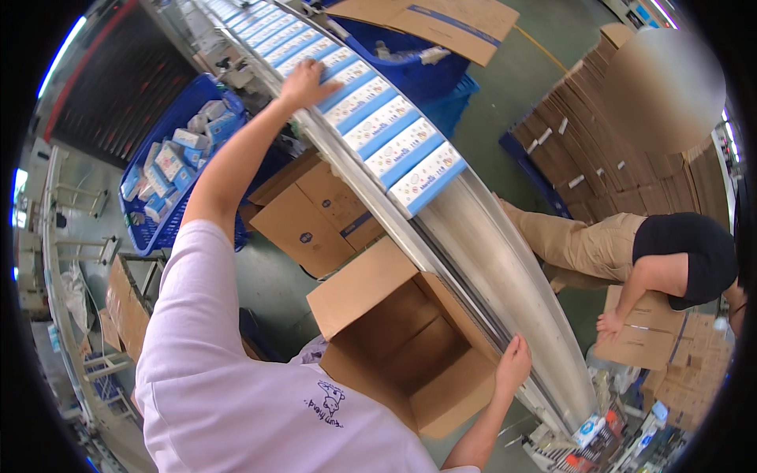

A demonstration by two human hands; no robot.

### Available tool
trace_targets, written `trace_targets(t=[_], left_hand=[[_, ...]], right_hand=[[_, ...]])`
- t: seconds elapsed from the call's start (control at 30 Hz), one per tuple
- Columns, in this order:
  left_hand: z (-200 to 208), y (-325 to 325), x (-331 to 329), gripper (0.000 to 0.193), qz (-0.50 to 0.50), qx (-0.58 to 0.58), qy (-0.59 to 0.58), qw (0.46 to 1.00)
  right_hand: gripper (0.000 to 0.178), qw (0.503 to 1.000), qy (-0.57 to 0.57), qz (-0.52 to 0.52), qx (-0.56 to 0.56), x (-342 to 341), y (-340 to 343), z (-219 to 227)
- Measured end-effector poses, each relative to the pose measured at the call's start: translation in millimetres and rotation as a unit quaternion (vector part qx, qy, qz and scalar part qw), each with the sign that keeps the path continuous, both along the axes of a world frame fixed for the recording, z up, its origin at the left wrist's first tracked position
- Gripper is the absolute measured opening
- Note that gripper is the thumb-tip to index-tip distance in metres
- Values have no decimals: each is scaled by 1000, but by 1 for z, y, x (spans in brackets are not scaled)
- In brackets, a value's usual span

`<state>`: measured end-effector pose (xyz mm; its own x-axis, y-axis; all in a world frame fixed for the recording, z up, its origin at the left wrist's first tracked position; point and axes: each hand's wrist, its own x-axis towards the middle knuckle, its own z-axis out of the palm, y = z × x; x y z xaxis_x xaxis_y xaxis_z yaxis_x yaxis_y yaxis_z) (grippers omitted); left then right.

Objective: The person packs small white and blue packages into a large cardboard box on a conveyor belt. They arrange the items in rows, close the box flaps, and move the sealed box to a stack before retrieving a new empty box to repeat the process.

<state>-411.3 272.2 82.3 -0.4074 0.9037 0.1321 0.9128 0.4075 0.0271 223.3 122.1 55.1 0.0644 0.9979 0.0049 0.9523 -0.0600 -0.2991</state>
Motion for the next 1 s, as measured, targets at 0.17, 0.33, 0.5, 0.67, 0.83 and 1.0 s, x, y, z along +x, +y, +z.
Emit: trace_targets(t=[0.17,0.33,0.5,0.67,0.83,1.0], left_hand=[[5,42,3,95,25,-70,-166,983],[-8,24,178,104,-186,-174,-238,937],[-13,-16,240,104,-174,-161,-335,912],[-21,-24,290,100,-160,-93,-463,867],[42,-109,307,87,-207,52,-595,775],[26,-228,330,111,-233,84,-589,769]], right_hand=[[33,990,59,109,-67,-71,32,43],[66,925,372,6,-79,-54,84,-19],[78,962,251,-100,-44,-39,75,7],[79,923,358,-138,19,-17,59,14],[85,909,336,-102,223,10,-37,71],[103,919,346,-151,113,14,-152,73]])
